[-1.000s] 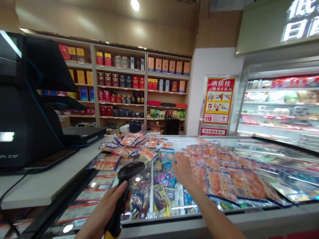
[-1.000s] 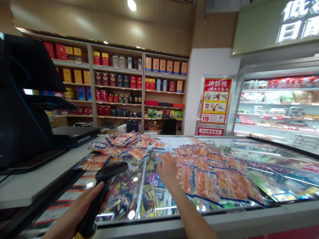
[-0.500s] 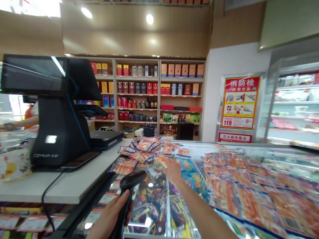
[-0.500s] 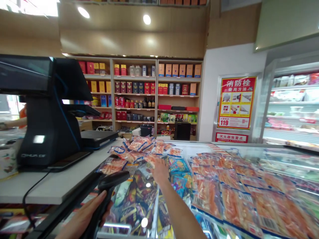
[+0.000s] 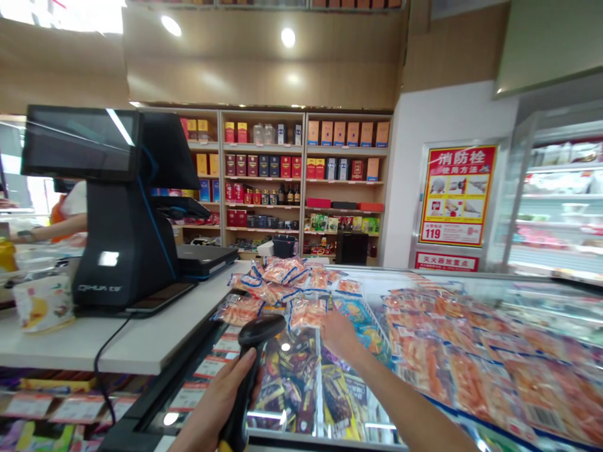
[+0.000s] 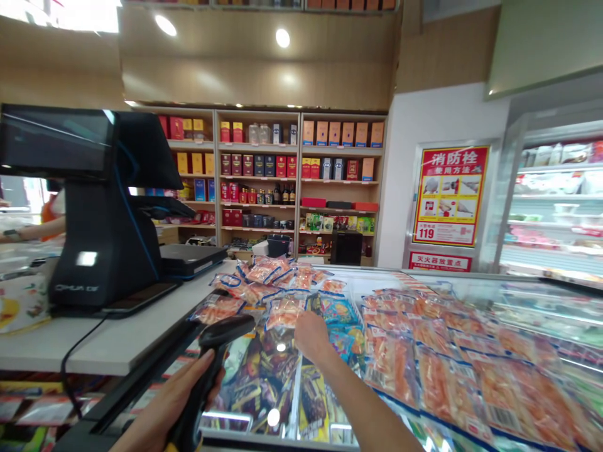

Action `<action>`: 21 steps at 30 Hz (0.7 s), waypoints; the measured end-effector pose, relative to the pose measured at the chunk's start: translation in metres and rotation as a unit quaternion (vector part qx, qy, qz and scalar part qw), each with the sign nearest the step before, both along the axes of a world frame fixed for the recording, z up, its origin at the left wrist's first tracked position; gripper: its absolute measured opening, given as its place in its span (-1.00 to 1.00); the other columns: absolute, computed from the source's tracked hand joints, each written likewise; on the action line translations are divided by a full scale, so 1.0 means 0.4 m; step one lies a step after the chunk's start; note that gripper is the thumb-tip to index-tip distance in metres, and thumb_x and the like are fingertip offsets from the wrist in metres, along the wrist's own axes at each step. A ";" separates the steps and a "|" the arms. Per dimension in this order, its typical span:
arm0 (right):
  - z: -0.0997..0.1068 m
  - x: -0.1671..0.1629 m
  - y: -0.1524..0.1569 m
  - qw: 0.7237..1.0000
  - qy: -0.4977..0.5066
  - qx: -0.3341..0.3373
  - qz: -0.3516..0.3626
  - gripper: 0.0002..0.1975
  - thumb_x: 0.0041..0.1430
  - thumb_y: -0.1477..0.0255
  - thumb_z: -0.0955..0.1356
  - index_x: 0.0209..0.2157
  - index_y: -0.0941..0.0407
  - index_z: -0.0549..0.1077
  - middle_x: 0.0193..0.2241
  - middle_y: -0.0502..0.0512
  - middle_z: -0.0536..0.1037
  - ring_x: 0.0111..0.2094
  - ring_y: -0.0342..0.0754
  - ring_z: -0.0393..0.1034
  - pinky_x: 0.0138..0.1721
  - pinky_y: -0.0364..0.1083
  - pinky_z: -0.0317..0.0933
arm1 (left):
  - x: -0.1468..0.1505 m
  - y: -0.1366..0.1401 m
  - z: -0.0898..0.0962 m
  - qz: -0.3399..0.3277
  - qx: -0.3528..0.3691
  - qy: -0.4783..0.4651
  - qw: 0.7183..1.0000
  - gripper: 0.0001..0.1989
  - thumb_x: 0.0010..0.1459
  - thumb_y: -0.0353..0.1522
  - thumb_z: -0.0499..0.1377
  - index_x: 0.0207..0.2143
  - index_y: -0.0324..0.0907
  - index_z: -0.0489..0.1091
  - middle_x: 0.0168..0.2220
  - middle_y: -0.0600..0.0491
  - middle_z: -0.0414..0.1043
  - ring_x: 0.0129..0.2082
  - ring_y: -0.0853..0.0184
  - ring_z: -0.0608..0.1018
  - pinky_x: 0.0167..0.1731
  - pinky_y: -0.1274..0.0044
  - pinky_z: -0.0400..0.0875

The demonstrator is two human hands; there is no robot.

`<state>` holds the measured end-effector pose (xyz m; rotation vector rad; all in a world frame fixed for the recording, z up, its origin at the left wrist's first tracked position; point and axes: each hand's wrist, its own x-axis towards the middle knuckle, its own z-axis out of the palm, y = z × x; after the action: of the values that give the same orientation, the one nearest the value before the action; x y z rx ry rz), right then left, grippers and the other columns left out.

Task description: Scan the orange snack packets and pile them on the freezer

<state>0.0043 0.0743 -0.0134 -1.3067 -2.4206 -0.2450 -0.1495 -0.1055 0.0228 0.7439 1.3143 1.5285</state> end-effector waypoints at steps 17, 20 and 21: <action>0.066 -0.016 0.070 0.992 0.028 -0.100 -0.077 -0.73 -0.28 0.21 0.30 -0.59 0.13 0.44 -0.50 0.18 0.49 -0.41 0.02 0.36 -0.43 -0.08 0.16 | 0.015 0.017 0.000 -0.036 0.033 0.026 0.998 -0.67 -0.18 -0.13 0.10 -0.62 -0.25 0.23 -0.70 0.12 0.26 -0.73 0.50 0.27 -0.71 0.64 0.17; 0.037 -0.001 0.076 0.970 0.171 -0.166 -0.054 -0.78 -0.50 0.29 0.39 -0.70 0.13 0.40 -0.66 0.07 0.45 -0.54 -0.05 0.34 -0.53 -0.14 0.14 | 0.024 0.019 0.005 -0.047 0.030 0.029 0.998 -0.68 -0.17 -0.13 0.09 -0.61 -0.24 0.24 -0.70 0.12 0.26 -0.74 0.50 0.27 -0.72 0.63 0.17; 0.020 0.002 0.077 0.952 0.243 -0.183 -0.040 -0.80 -0.56 0.34 0.41 -0.75 0.13 0.37 -0.74 0.02 0.41 -0.61 -0.08 0.31 -0.58 -0.15 0.13 | 0.026 0.019 0.006 -0.050 0.028 0.030 0.998 -0.68 -0.17 -0.13 0.09 -0.60 -0.24 0.24 -0.70 0.12 0.26 -0.74 0.49 0.27 -0.72 0.63 0.17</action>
<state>0.0052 0.1053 -0.0053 -1.4125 -2.0468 0.4776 -0.1392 -0.0978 0.0252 0.8850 1.2620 1.4781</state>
